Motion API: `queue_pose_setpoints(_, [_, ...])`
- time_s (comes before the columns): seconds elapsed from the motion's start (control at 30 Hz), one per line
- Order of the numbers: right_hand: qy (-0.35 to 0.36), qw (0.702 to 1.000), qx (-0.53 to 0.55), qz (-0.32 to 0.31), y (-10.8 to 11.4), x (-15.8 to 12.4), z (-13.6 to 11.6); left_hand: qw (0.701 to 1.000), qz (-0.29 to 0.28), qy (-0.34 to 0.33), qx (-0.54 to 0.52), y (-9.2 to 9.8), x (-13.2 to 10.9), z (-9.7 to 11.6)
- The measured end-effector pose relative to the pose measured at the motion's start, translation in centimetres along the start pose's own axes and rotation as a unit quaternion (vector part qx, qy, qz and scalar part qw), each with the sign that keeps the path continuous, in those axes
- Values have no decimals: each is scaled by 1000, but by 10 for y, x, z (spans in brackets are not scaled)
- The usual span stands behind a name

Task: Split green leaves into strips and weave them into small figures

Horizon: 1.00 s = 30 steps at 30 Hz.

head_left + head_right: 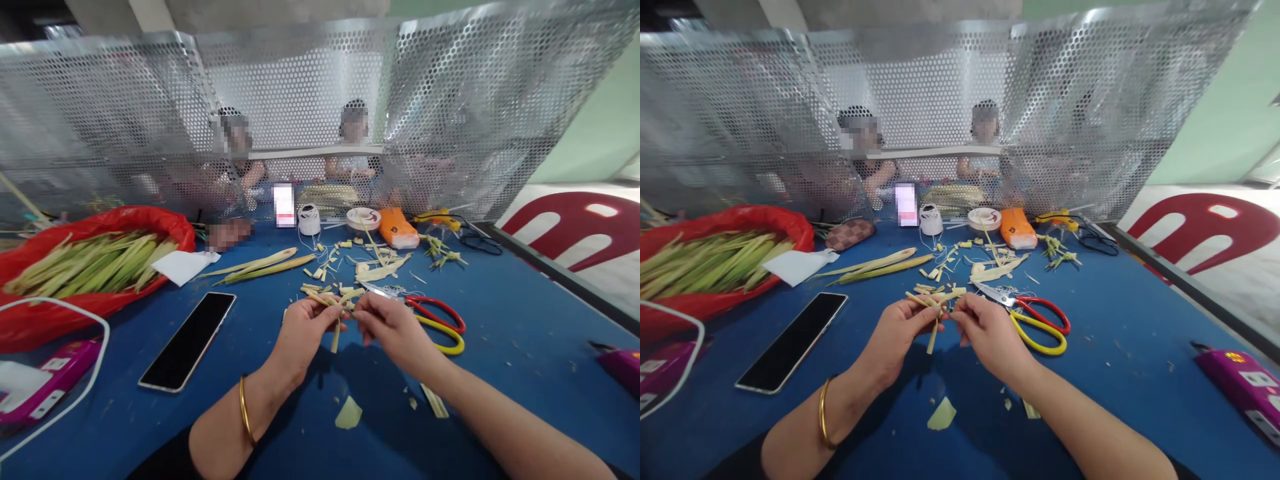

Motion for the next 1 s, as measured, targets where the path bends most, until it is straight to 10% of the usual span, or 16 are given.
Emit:
queue_pose_setpoints(0.13, [301, 884, -348, 84, -7, -26, -60, 1000, -6, 9, 23, -1, 2, -6])
queue_pose_setpoints(0.23, [362, 842, -396, 67, -17, -31, -65, 996, -44, 25, 74, -11, -1, -14])
queue_pose_setpoints(0.47, [24, 985, -168, -32, 3, 2, -6, 959, -163, -21, 232, -33, -12, -10])
queue_pose_setpoints(0.63, [-191, 957, 179, -124, -15, 0, 32, 970, -195, -18, 144, -37, -14, -1])
queue_pose_setpoints(0.83, [-167, 962, 203, -80, -18, 3, 33, 994, -87, -7, 59, -17, -2, 4])
queue_pose_setpoints(1.0, [65, 989, -132, 30, 2, -4, -16, 999, -1, 19, 33, 2, 6, -7])
Point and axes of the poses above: each hand's wrist, its own x-axis towards the middle knuckle, its own y-axis out of the back of the hand, z = x × y, the point moved 10 cm from there along x, towards the middle knuckle
